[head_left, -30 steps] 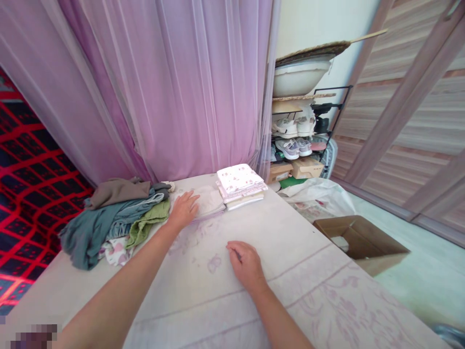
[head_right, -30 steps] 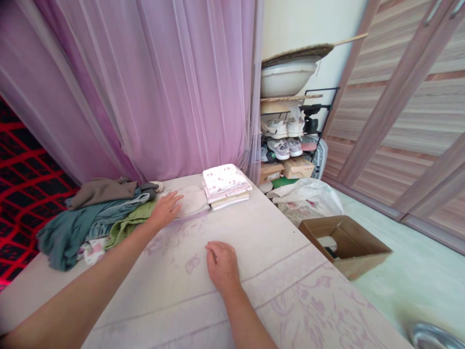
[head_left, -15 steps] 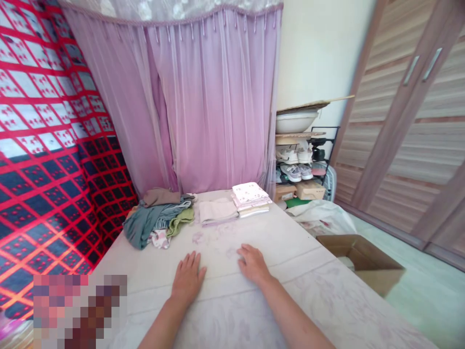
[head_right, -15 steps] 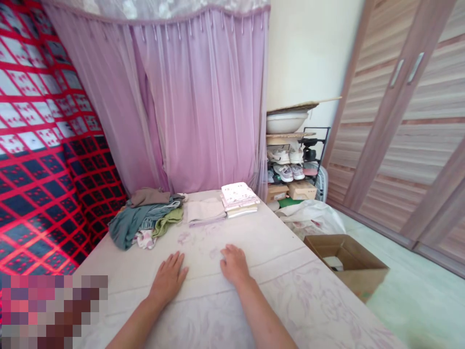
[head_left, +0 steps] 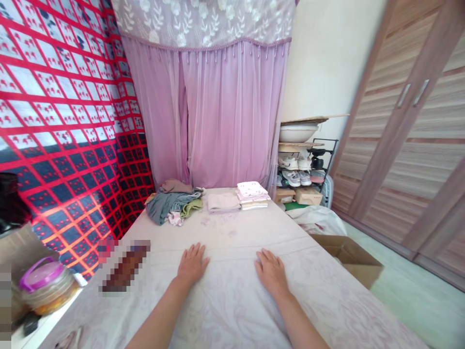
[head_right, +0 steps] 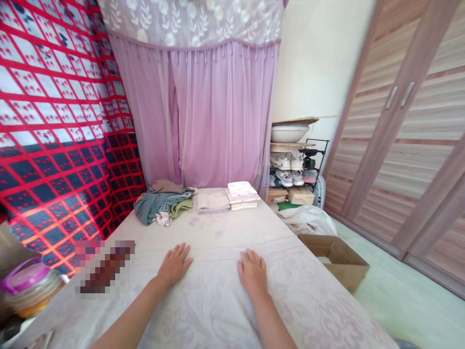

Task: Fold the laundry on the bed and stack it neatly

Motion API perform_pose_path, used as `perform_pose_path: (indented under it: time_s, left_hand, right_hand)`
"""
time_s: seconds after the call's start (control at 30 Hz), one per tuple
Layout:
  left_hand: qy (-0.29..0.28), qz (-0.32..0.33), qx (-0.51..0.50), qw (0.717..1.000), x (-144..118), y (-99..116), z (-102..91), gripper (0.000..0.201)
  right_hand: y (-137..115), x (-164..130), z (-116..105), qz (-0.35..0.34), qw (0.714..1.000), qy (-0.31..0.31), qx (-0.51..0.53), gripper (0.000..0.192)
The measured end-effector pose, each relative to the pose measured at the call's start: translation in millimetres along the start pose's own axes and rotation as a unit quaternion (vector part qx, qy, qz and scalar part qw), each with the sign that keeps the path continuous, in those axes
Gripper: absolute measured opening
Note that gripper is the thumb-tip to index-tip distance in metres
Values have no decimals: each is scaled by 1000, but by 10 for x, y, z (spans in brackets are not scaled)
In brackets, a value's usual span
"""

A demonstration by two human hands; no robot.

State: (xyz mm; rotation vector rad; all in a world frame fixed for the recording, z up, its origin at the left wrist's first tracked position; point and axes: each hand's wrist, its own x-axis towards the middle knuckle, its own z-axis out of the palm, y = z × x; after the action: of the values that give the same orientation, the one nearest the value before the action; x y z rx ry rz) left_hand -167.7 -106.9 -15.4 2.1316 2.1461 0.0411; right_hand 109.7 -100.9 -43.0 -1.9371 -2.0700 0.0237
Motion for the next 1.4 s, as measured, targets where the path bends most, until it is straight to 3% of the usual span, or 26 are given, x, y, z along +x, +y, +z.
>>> perform_pose_path:
  time_s: [0.3,1.4]
  left_hand:
    - [31,4,5,999,-68,-26,49,59]
    - [47,-1,-2,999,-117,-26,104,58]
  right_hand:
    - [-21,-27,-10,-3,1000,21,6,40]
    - [-11,-56,27,4,1000,5,-30,42]
